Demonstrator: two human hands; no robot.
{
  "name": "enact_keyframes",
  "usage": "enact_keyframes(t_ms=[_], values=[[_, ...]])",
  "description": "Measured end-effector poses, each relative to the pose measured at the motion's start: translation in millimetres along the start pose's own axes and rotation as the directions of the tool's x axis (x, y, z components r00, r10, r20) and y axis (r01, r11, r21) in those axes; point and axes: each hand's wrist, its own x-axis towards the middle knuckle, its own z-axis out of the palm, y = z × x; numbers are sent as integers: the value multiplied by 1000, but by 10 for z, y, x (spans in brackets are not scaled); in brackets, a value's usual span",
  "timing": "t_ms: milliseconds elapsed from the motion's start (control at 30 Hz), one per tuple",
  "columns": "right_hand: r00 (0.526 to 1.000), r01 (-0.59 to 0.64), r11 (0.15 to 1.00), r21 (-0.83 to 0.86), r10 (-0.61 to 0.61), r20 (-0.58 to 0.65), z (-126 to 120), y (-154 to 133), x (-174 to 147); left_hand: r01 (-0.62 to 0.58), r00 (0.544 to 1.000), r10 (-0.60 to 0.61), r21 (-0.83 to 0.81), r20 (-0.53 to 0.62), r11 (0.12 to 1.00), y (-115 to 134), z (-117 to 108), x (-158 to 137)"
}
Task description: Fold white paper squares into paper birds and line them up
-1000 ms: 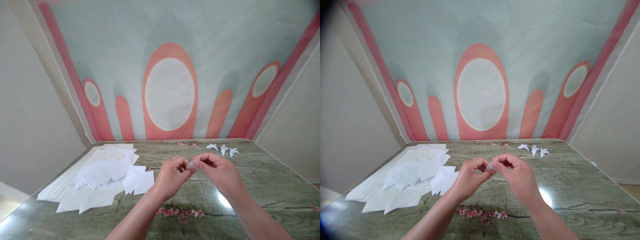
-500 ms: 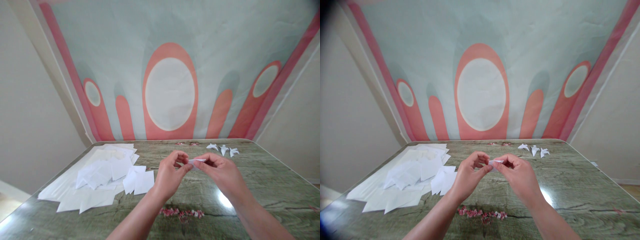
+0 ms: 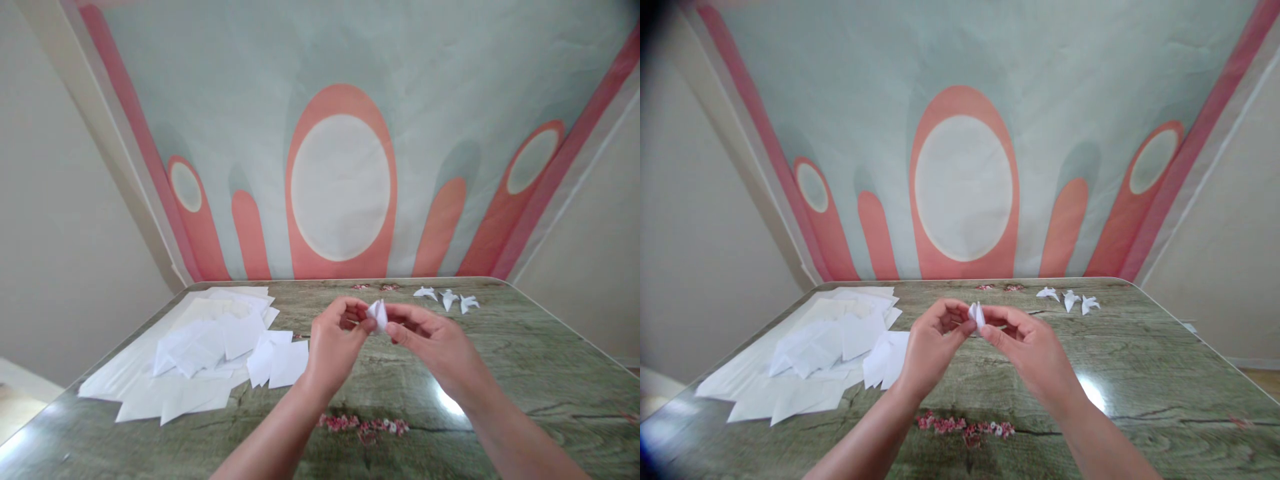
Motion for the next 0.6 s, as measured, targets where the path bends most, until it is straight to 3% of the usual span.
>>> enact_keyframes(t_ms=[100, 200, 400, 600], values=[[1000, 14, 1000, 13, -15, 25, 6, 35, 6, 99, 995, -95, -177, 34, 979, -7, -17, 36], [999, 40, 999, -33, -40, -12, 18, 61, 15, 137, 990, -128, -247, 53, 959, -10, -9, 42], [992, 94, 979, -181, -108, -66, 13, 28, 2, 188, 982, -175, -314, 68, 931, 8, 8, 24], [992, 48, 987, -153, -65, -108, 11, 37, -15, 156, 985, -129, -283, 110, 946, -23, 17, -2]])
